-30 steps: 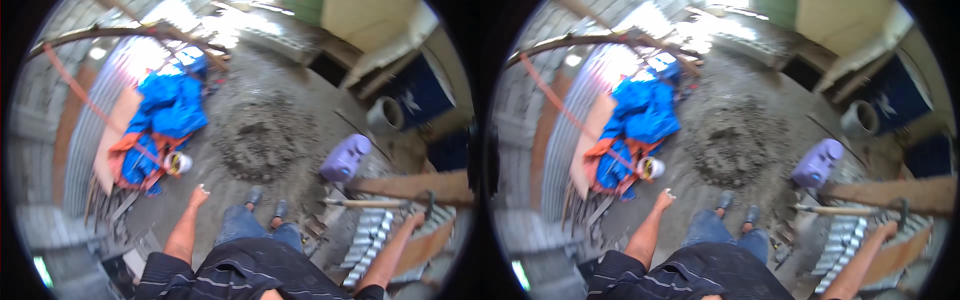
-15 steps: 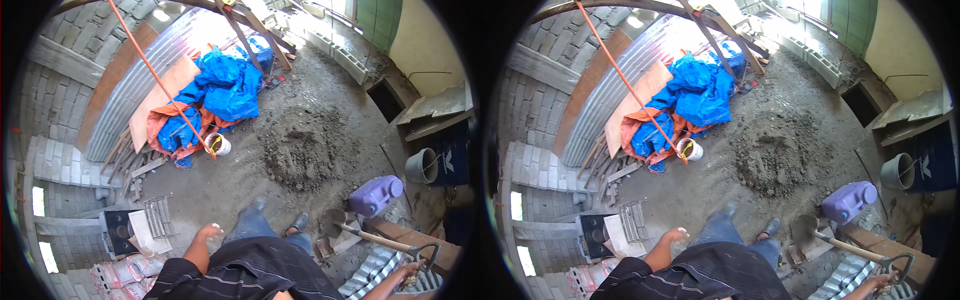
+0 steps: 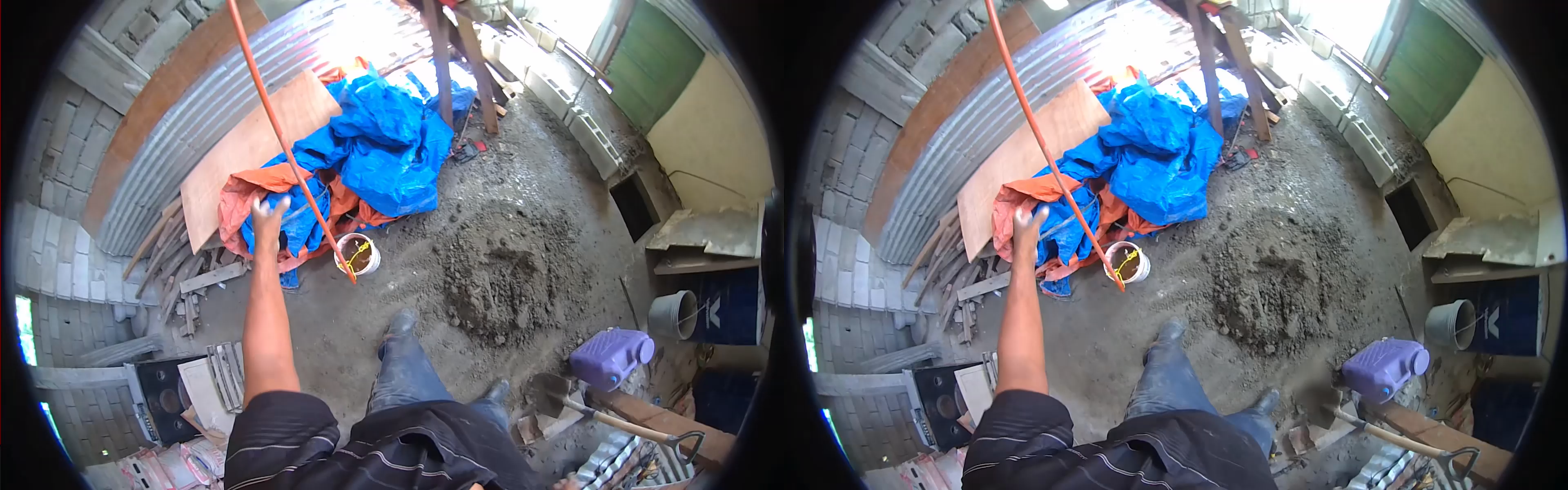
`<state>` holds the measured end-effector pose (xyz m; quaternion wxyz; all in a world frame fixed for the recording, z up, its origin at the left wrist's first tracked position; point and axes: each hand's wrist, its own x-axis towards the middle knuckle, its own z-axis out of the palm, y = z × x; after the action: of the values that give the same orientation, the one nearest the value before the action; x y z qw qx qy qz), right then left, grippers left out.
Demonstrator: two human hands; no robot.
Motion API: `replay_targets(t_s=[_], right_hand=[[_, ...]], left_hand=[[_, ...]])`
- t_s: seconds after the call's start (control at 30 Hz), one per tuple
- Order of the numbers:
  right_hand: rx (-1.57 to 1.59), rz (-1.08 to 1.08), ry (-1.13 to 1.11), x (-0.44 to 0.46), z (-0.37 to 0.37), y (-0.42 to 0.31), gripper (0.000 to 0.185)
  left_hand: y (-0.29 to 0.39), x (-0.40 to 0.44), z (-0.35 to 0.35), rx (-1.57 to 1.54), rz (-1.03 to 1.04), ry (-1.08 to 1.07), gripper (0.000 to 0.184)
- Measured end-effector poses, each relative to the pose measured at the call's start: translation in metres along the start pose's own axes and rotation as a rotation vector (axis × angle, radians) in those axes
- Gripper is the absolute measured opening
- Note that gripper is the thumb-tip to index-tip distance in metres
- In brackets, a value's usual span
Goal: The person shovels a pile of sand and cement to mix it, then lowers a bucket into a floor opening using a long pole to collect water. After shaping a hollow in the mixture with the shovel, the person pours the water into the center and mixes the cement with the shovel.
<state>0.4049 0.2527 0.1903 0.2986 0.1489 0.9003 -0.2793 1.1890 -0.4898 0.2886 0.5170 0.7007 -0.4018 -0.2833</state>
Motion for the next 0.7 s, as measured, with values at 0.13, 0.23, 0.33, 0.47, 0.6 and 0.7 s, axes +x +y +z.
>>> replay_targets(t_s=[0.13, 0.23, 0.33, 0.47, 0.6, 0.7], right_hand=[[-0.176, 0.189, -0.164, -0.148, 0.048, 0.026, 0.023], [-0.415, 0.126, -0.264, -0.209, 0.044, 0.029, 0.023], [-0.893, -0.330, -0.387, -0.214, 0.006, 0.042, 0.024], [0.039, 0.068, -0.036, -0.287, 0.048, -0.046, 0.027], [0.037, 0.001, -0.050, -0.295, 0.075, -0.075, 0.031], [0.005, 0.008, -0.155, -0.274, 0.088, -0.055, 0.031]], left_hand=[[-0.035, 0.139, 0.028, 0.155, 0.016, 0.052, 0.117], [-0.060, 0.192, 0.060, 0.091, -0.016, 0.047, 0.110], [-0.088, 0.215, 0.075, -0.133, -0.187, -0.316, 0.054], [-0.068, 0.172, 0.075, -0.228, -0.238, -0.183, 0.040], [-0.029, 0.121, 0.039, -0.267, -0.160, -0.068, 0.044], [0.053, 0.102, 0.016, -0.263, 0.012, -0.055, 0.043]])
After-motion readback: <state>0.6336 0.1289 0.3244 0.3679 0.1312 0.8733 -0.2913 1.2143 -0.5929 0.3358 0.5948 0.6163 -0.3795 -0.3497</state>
